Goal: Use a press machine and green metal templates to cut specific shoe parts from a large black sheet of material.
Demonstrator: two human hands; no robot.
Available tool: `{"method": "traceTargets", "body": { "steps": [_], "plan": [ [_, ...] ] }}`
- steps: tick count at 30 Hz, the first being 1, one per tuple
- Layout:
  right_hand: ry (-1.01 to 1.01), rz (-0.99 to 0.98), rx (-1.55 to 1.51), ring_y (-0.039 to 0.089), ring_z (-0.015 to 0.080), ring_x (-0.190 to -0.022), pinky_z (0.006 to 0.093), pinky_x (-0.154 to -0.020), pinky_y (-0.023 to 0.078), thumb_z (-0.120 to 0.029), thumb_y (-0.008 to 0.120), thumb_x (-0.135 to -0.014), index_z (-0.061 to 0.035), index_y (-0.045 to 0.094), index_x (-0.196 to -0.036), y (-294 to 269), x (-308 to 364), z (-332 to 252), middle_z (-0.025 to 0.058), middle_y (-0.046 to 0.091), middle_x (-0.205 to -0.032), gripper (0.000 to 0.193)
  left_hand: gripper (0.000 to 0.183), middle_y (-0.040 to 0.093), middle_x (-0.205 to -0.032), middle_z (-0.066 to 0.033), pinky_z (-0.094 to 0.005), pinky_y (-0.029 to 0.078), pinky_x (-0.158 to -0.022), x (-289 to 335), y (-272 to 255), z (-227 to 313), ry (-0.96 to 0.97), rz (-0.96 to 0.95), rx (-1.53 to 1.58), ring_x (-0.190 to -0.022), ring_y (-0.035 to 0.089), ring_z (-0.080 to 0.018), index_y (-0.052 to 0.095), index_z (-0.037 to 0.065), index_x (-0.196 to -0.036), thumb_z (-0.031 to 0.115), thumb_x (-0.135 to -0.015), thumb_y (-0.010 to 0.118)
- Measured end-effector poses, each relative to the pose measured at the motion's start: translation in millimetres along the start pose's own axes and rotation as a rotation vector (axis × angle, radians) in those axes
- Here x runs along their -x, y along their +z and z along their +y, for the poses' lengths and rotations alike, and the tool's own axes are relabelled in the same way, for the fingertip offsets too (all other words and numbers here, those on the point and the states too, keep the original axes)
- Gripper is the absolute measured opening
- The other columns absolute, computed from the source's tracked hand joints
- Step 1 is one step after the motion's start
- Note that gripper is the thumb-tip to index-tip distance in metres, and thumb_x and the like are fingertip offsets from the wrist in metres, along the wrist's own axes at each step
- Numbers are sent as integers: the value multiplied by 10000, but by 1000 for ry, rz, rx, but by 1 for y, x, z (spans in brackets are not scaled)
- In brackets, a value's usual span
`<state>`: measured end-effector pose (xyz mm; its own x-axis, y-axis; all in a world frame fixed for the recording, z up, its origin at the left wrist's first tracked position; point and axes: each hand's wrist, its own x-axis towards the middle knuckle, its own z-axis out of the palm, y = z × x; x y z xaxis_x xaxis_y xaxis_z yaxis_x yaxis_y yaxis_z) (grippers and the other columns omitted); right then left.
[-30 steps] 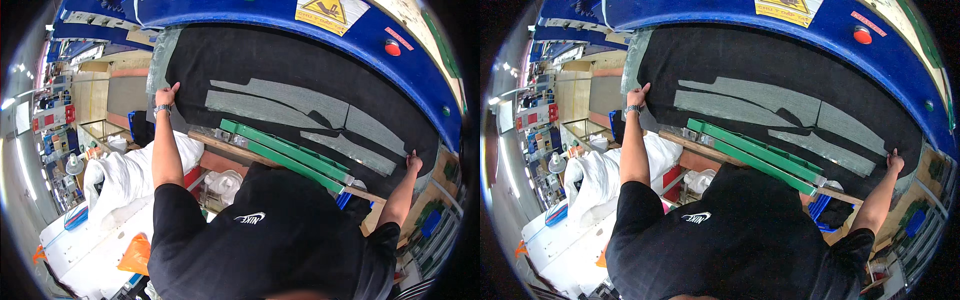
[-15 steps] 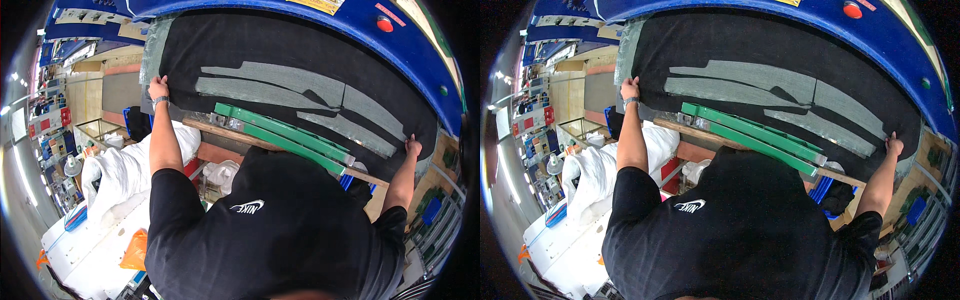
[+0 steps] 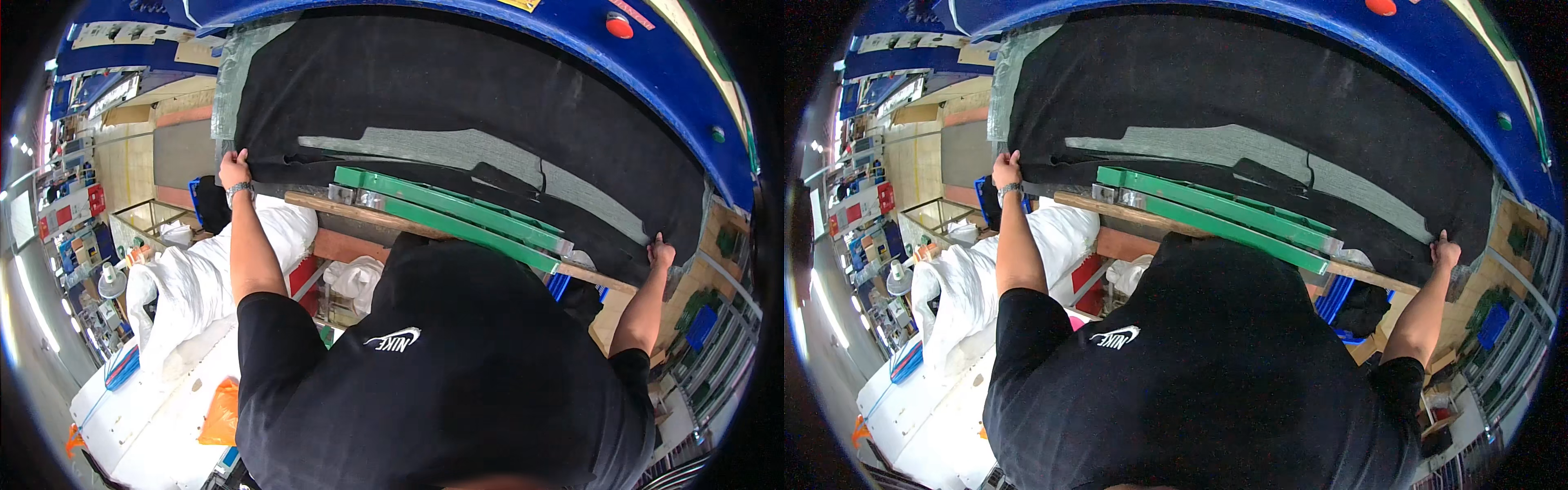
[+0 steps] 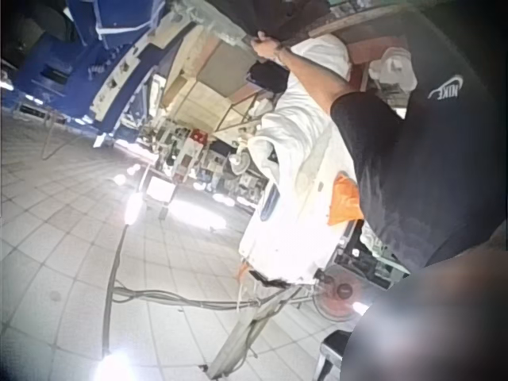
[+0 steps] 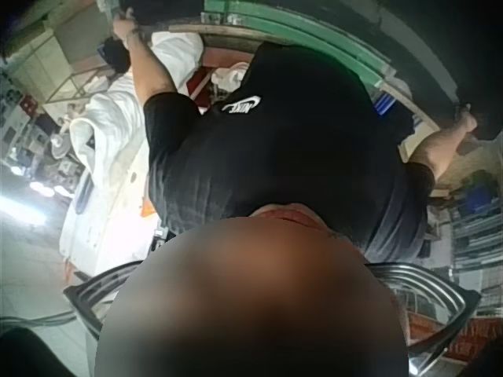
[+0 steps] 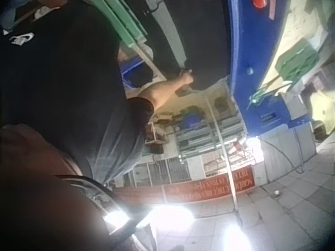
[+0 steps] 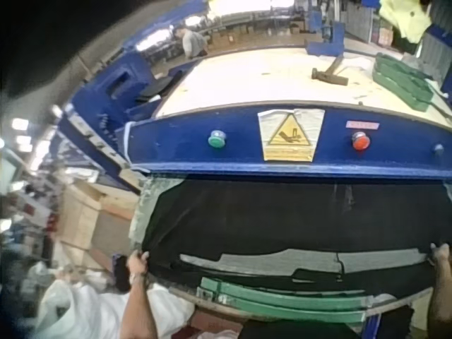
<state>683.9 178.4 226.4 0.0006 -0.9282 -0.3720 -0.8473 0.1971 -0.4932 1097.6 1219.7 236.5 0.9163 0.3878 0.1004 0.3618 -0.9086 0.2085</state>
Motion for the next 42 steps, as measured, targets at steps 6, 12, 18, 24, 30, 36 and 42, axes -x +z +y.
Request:
{"method": "traceTargets", "body": {
  "steps": [6, 12, 18, 24, 30, 36, 42],
  "plan": [
    [-52, 10, 209, 612, 175, -462, 295, -365, 425, -360, 738, -955, 1, 605, -723, -22, 20, 20, 62, 616, -599, 450, 434, 725, -878, -173, -464, 535, -770, 4, 0, -29, -23, -76, -16, -856, 696, -405, 704, 55, -934, 475, -854, 779],
    [-111, 16, 121, 659, 191, -493, 316, -381, 479, -348, 731, -953, 2, 618, -727, -27, 52, 30, 106, 665, -637, 432, 505, 715, -836, -193, -449, 532, -755, -4, 13, -54, 59, -161, 41, -779, 682, -350, 708, 15, -902, 511, -846, 786],
    [-29, -28, -496, 579, 111, -481, 213, -386, 404, -280, 722, -971, -104, 555, -755, -41, 73, -12, 39, 624, -628, 324, 327, 705, -870, -197, -481, 531, -773, -22, 7, -49, 256, -134, -30, -834, 679, -395, 670, 25, -1013, 304, -877, 773],
    [-53, -124, -387, 565, 103, -450, 222, -387, 417, -299, 735, -962, -120, 543, -703, -54, 79, -7, 36, 645, -638, 369, 418, 671, -1132, -209, -481, 493, -940, 77, -44, 162, 773, 7, 81, -1066, 621, -403, 668, 33, -1204, 218, -850, 792],
    [-209, -249, -133, 566, 77, -489, 234, -426, 415, -344, 763, -941, -109, 572, -713, -53, 67, 27, -8, 595, -626, 379, 419, 617, -1081, -141, -433, 484, -892, 229, -41, 344, 1219, -470, 312, -1012, 584, -354, 656, 34, -1141, 161, -778, 825],
    [-188, 414, 209, 695, 275, -830, 402, -834, 535, -661, 775, -780, -21, 717, -928, -125, -75, 91, 130, 740, -866, 660, 456, 599, -1074, -79, -423, 483, -855, 294, -13, 419, 1357, -559, 176, -1008, 574, -306, 677, 74, -1125, 241, -738, 852],
    [-213, 98, 168, 623, 250, -713, 397, -758, 519, -574, 800, -806, -51, 607, -750, -101, -75, 64, 109, 678, -743, 561, 191, 588, -955, -116, -443, 478, -809, 300, -6, 441, 1391, -539, 154, -897, 561, -336, 670, 51, -966, 137, -826, 768]
  ]
}}
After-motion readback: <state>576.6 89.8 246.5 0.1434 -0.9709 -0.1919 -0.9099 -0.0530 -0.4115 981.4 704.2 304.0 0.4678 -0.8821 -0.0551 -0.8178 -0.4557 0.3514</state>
